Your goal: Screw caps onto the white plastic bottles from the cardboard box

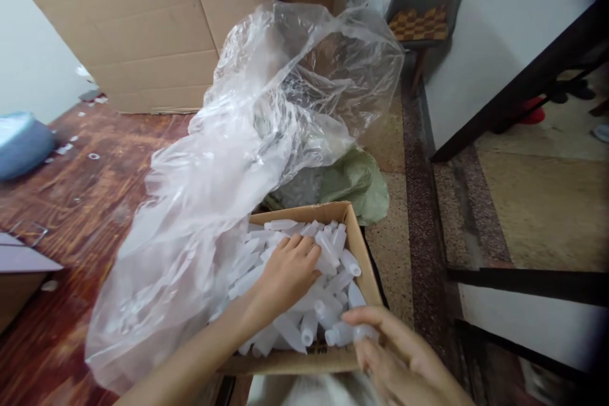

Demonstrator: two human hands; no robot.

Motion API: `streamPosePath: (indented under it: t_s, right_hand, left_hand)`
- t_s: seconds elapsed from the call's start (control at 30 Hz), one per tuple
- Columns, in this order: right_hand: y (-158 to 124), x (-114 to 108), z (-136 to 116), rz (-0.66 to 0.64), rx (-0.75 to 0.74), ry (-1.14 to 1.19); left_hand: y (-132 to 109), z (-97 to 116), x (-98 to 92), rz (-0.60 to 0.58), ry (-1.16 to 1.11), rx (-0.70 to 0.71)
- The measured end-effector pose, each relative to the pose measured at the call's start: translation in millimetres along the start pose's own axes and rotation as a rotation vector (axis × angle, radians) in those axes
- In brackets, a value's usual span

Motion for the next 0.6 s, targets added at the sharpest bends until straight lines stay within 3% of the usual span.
streamPosePath:
  t_s: [0.13,0.23,0.37,0.47,0.6]
  right_hand:
    - [-5.9,-25.0,-14.2,0.188,-0.090,-0.087]
    - [-9.0,-40.2,-37.2,0.329,-0.230,-0.307]
    - [-10.3,-41.4,-64.9,0.505,-0.434,-0.700]
    - [-4.2,-28.0,-69.4,0.479,-0.498,-0.831]
    - [-2.8,-17.5,-70.9,0.396,-0.554,-0.679]
  left_hand:
    - [-0.7,1.6,1.2,-0.051,0.036,0.010]
    - [-9.4,5.0,-4.9,-0.059,0.015,0.022]
    - [-30.1,13.5,-19.8,-0.039,-0.290,0.057]
    - [-45.2,19.3,-27.9,-0.023,-0.667,0.070]
    - [-56.5,28.2,-30.8,-0.047,-0.868,0.103]
Point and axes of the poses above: each hand's wrist, its own y-axis towards the middle knuckle, its own x-axis out of the palm, z = x × y, the point moved 8 cm from there along y, towards the middle knuckle, and after that the axes turned 11 degrees about -z, right-handed, at the moved point
